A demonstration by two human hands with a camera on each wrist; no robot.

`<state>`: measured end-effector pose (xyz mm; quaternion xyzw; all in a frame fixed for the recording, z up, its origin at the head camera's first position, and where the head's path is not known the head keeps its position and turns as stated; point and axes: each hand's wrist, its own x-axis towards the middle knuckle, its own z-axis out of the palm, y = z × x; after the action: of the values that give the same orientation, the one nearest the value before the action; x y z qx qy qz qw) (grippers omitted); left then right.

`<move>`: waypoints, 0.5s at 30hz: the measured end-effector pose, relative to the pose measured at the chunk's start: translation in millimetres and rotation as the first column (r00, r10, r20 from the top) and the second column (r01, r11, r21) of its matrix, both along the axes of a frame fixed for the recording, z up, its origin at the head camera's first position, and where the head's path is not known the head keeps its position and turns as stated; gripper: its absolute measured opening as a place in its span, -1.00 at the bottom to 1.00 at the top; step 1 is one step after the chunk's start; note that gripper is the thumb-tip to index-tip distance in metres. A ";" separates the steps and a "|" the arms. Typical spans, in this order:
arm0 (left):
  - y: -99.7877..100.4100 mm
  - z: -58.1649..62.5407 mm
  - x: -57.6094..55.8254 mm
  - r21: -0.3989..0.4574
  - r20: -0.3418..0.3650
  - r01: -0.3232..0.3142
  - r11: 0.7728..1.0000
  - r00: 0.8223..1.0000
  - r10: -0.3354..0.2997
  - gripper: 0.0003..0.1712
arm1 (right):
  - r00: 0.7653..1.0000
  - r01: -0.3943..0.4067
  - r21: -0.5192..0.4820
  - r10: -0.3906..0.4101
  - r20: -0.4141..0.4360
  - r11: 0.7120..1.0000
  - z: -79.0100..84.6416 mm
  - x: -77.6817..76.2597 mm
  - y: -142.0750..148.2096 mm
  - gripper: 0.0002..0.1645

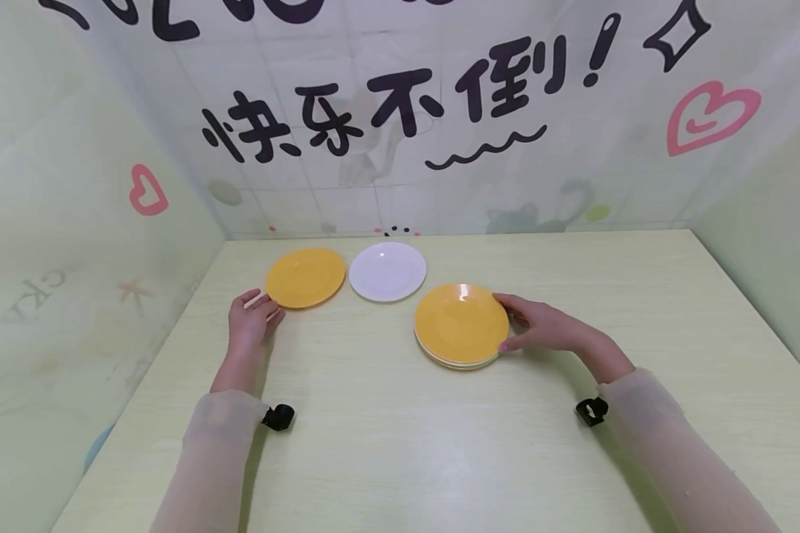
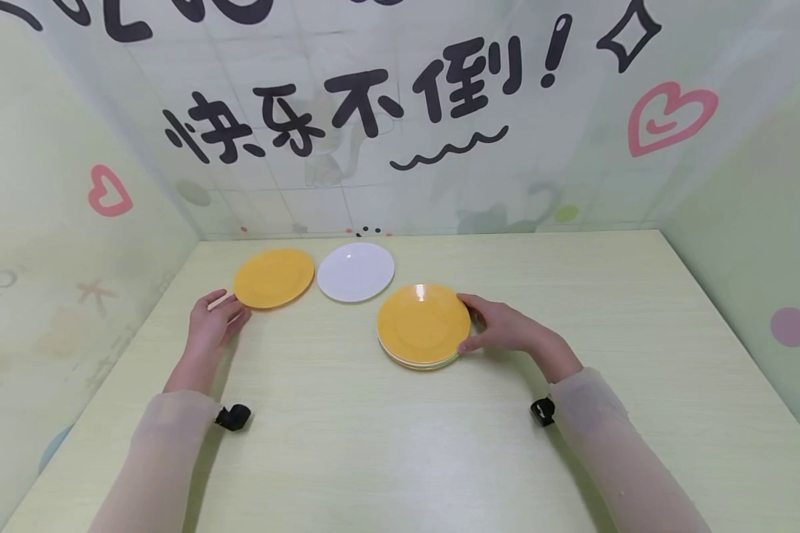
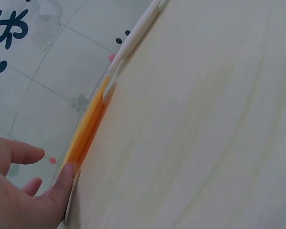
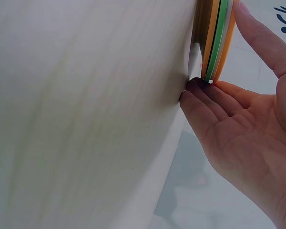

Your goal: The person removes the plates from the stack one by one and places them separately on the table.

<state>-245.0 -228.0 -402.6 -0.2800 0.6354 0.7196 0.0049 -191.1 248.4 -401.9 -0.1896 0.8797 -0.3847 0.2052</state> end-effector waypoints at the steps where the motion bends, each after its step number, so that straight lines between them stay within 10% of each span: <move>1: -0.3 -0.5 0.1 -0.005 -0.001 0.004 1.000 1.000 -0.004 -0.26 | 1.000 0.000 -0.001 0.000 0.001 1.000 0.0 -0.1 0.0 0.19; 15: 5.7 6.7 5.5 -0.078 -0.081 0.052 0.996 0.995 -0.058 -0.32 | 1.000 -0.001 -0.005 0.001 0.001 1.000 1.8 -0.1 1.2 0.18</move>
<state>-239.5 -222.3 -395.9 -0.2322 0.6692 0.7058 -0.0124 -191.2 249.7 -400.0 -0.1905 0.8787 -0.3866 0.2053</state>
